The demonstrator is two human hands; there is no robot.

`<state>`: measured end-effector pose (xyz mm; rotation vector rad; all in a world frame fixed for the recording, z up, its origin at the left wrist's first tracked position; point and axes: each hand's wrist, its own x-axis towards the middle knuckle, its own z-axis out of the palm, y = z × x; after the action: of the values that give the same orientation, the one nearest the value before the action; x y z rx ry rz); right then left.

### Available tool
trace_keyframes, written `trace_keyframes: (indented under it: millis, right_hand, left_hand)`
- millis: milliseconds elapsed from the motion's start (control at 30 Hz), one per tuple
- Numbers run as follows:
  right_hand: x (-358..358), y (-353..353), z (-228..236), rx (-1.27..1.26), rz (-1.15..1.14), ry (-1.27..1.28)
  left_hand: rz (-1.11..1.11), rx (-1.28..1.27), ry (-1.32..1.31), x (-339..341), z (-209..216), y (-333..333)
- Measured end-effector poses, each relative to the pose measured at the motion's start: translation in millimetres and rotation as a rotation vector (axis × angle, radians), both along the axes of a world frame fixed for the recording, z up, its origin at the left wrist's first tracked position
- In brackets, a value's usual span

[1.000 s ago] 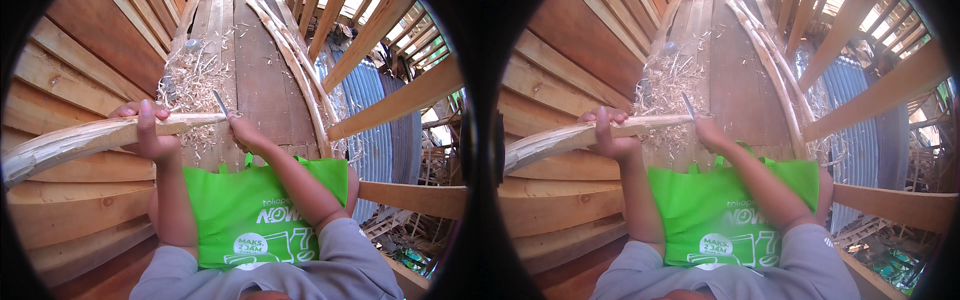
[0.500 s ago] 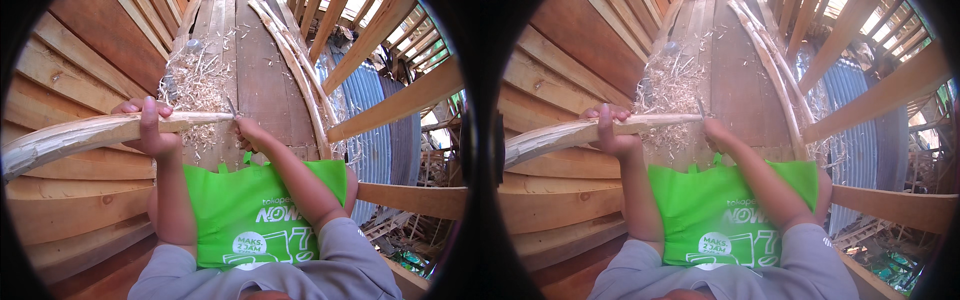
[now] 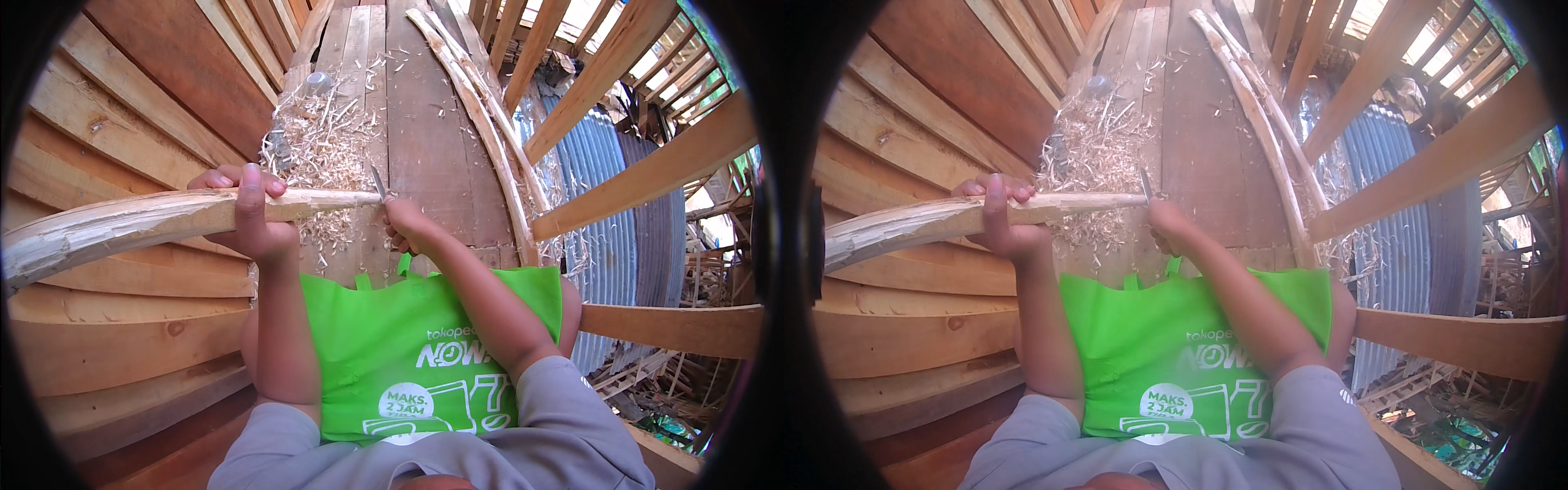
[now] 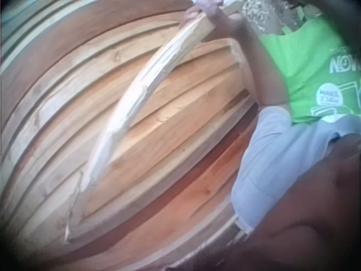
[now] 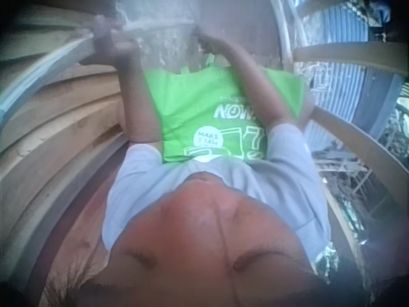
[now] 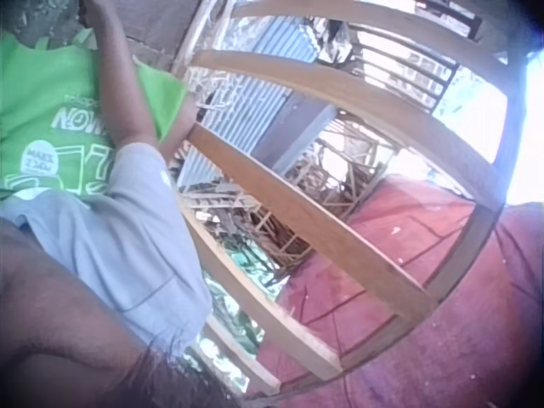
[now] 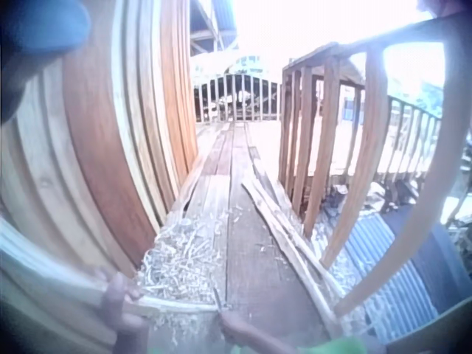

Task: The person sits on a wooden floor and uses a knife to carve a long, thin piece of wood. They hold the wood with their left hand and shave off thin strips with the knife in their right hand, producing wood shavings that fall onto a green bag on their lap.

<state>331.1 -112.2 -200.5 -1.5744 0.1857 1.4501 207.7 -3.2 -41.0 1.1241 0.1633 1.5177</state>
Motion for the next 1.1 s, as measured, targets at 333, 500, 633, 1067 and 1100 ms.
trace_keyframes:
  millis: [333,500,633,1067,1100]
  right_hand:
    - [-21,0,39,0.145,0.084,-0.020]
    - [-10,0,23,0.062,0.021,0.006]
    - [-13,-2,28,0.145,0.030,0.098]
    - [-20,1,54,0.233,0.046,0.145]
    - [-21,-5,75,0.431,0.172,0.201]
  left_hand:
    - [0.003,0.019,0.075,-3,-4,7]
    - [-0.009,0.042,0.062,-3,-3,6]
    - [-0.002,0.041,0.074,-4,-5,7]
    - [-0.044,-0.031,0.026,-2,-6,10]
    - [-0.034,-0.045,0.059,-6,-6,7]
